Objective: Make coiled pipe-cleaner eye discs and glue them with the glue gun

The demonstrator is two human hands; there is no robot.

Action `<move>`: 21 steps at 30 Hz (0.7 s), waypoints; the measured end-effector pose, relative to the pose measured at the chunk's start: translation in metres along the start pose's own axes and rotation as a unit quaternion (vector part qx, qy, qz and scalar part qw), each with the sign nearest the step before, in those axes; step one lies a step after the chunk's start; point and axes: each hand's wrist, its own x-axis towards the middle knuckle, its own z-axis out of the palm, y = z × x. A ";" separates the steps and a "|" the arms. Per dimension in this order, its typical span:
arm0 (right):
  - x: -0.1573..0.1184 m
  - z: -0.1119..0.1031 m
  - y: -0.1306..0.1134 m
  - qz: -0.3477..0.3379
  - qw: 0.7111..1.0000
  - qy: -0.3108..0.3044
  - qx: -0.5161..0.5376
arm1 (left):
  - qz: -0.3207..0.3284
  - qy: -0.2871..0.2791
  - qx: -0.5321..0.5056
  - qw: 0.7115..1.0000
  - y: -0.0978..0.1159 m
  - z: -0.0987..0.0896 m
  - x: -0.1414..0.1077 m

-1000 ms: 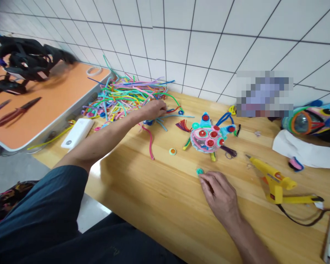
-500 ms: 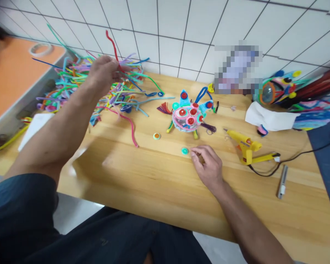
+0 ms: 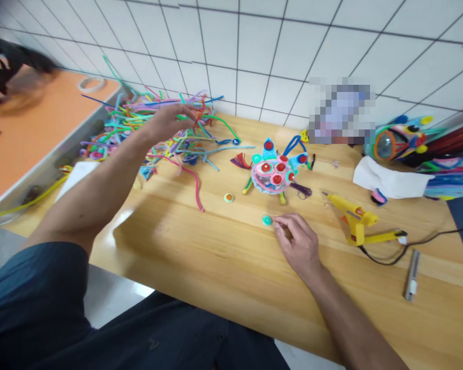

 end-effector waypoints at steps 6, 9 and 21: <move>0.001 0.001 0.001 -0.029 0.999 -0.004 -0.016 | 0.017 0.061 0.068 0.996 0.003 -0.013 -0.006; 0.002 0.001 0.000 -0.035 0.999 0.000 -0.023 | -0.007 0.081 0.089 0.993 0.009 -0.027 -0.013; 0.000 0.004 0.003 -0.038 0.999 -0.013 -0.031 | -0.051 -0.098 0.200 0.973 0.029 0.015 -0.039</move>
